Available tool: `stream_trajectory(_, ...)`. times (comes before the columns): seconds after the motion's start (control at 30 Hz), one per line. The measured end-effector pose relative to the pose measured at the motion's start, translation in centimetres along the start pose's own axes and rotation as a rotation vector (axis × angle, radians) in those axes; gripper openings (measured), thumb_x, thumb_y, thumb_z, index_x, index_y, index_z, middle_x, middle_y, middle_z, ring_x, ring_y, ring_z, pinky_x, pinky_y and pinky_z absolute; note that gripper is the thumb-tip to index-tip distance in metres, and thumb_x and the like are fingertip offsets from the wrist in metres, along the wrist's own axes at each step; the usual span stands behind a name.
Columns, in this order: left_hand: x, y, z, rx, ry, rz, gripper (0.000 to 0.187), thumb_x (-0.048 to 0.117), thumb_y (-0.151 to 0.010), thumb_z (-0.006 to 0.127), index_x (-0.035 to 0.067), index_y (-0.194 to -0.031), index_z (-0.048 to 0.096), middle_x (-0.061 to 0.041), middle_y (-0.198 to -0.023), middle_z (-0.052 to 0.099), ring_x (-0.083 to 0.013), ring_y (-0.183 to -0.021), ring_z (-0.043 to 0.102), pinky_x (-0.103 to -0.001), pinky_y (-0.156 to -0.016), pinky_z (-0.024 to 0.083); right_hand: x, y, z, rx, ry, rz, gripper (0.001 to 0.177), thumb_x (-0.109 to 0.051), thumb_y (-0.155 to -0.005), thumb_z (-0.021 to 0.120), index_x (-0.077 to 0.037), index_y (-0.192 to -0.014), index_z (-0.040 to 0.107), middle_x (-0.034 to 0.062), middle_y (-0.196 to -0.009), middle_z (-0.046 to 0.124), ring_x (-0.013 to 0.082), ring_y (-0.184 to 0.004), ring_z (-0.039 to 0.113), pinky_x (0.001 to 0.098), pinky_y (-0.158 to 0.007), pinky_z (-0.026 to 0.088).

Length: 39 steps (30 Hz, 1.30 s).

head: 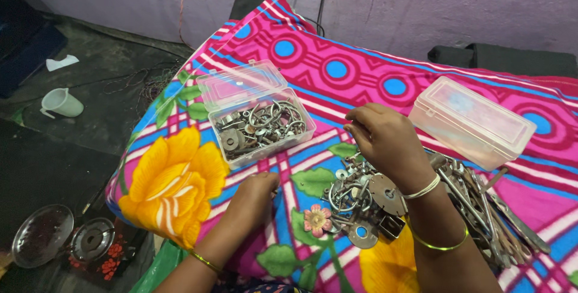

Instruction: The person sorts a pile of mixed metal hardware, including screws, washers, and hooks, from a table into a clear plastic container. They pick up items individually or in small groups and place them into the container.

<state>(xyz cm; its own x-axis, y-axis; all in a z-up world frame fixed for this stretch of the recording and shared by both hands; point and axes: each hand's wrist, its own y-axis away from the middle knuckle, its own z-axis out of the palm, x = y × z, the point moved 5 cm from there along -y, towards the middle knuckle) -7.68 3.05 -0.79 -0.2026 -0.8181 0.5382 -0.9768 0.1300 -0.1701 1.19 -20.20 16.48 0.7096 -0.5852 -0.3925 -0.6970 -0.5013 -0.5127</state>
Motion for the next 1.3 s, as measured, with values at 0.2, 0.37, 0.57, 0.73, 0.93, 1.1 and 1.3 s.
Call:
stream_trajectory(0.2, 2.6, -1.9, -5.4, 0.326, 0.176, 0.081, 0.009, 0.000, -0.086, 0.061, 0.005, -0.093, 0.064, -0.020, -0.087, 0.068, -0.0423, -0.084, 0.067, -0.050, -0.073, 0.052, 0.0, 0.1, 0.6, -0.055, 0.017, 0.021, 0.020, -0.021, -0.091, 0.071, -0.003, -0.099, 0.072, 0.0142, -0.090, 0.071, 0.0349, -0.081, 0.069, 0.0450, -0.070, 0.053)
stream_trajectory(0.37, 3.6, -4.6, -9.7, 0.516, 0.007, 0.036, 0.024, 0.004, -0.083, 0.065, 0.001, -0.107, 0.064, -0.024, -0.106, 0.066, -0.0445, -0.090, 0.064, -0.052, -0.077, 0.051, 0.3, -0.1, 1.2, -0.109, 0.033, 0.012, 0.022, -0.022, -0.089, 0.072, -0.003, -0.101, 0.072, 0.0150, -0.094, 0.072, 0.0361, -0.084, 0.069, 0.0454, -0.072, 0.054)
stream_trajectory(0.57, 7.3, -5.7, -2.9, 0.234, 0.099, 0.135, 0.017, 0.003, -0.089, 0.064, 0.007, -0.104, 0.069, -0.017, -0.101, 0.070, -0.0388, -0.097, 0.067, -0.049, -0.082, 0.053, 0.8, -0.1, 1.7, -0.119, 0.068, 0.019, 0.021, -0.019, -0.088, 0.071, -0.004, -0.102, 0.072, 0.0155, -0.094, 0.072, 0.0369, -0.085, 0.069, 0.0466, -0.073, 0.054)
stream_trajectory(0.73, 9.5, -6.2, 5.2, -0.192, -0.005, 0.092, 0.016, 0.012, -0.077, 0.075, 0.006, -0.091, 0.071, -0.018, -0.092, 0.071, -0.0399, -0.089, 0.069, -0.052, -0.077, 0.054, 1.3, 0.3, 3.0, -0.190, 0.082, 0.036, 0.019, -0.017, -0.086, 0.070, -0.004, -0.099, 0.072, 0.0166, -0.092, 0.072, 0.0382, -0.085, 0.069, 0.0489, -0.073, 0.053)
stream_trajectory(0.93, 8.3, -9.5, 7.5, -0.385, -0.096, 0.033, 0.020, 0.009, -0.071, 0.074, 0.007, -0.090, 0.072, -0.019, -0.087, 0.072, -0.0391, -0.085, 0.071, -0.050, -0.074, 0.056, 3.8, 1.2, 6.1, -0.479, 0.150, 0.150, 0.022, -0.013, -0.079, 0.069, -0.008, -0.099, 0.074, 0.0180, -0.092, 0.073, 0.0392, -0.090, 0.069, 0.0513, -0.078, 0.053)
stream_trajectory(1.1, 7.8, -9.5, 8.4, -0.426, -0.107, 0.061, 0.020, 0.013, -0.074, 0.073, 0.006, -0.093, 0.073, -0.023, -0.090, 0.072, -0.0417, -0.088, 0.070, -0.051, -0.076, 0.056, 6.9, 2.6, 9.4, -0.673, 0.242, 0.253, 0.020, -0.015, -0.080, 0.069, -0.013, -0.099, 0.075, 0.0168, -0.096, 0.073, 0.0375, -0.094, 0.070, 0.0507, -0.080, 0.054)
stream_trajectory(1.3, 7.5, -10.4, 5.3, -0.336, -0.011, 0.006, 0.018, 0.013, -0.074, 0.071, 0.014, -0.091, 0.077, -0.019, -0.090, 0.073, -0.0387, -0.088, 0.071, -0.051, -0.078, 0.055, 8.5, 4.1, 12.8, -0.868, 0.357, 0.274, 0.018, -0.018, -0.079, 0.071, -0.014, -0.096, 0.077, 0.0167, -0.095, 0.074, 0.0362, -0.092, 0.072, 0.0486, -0.079, 0.057)
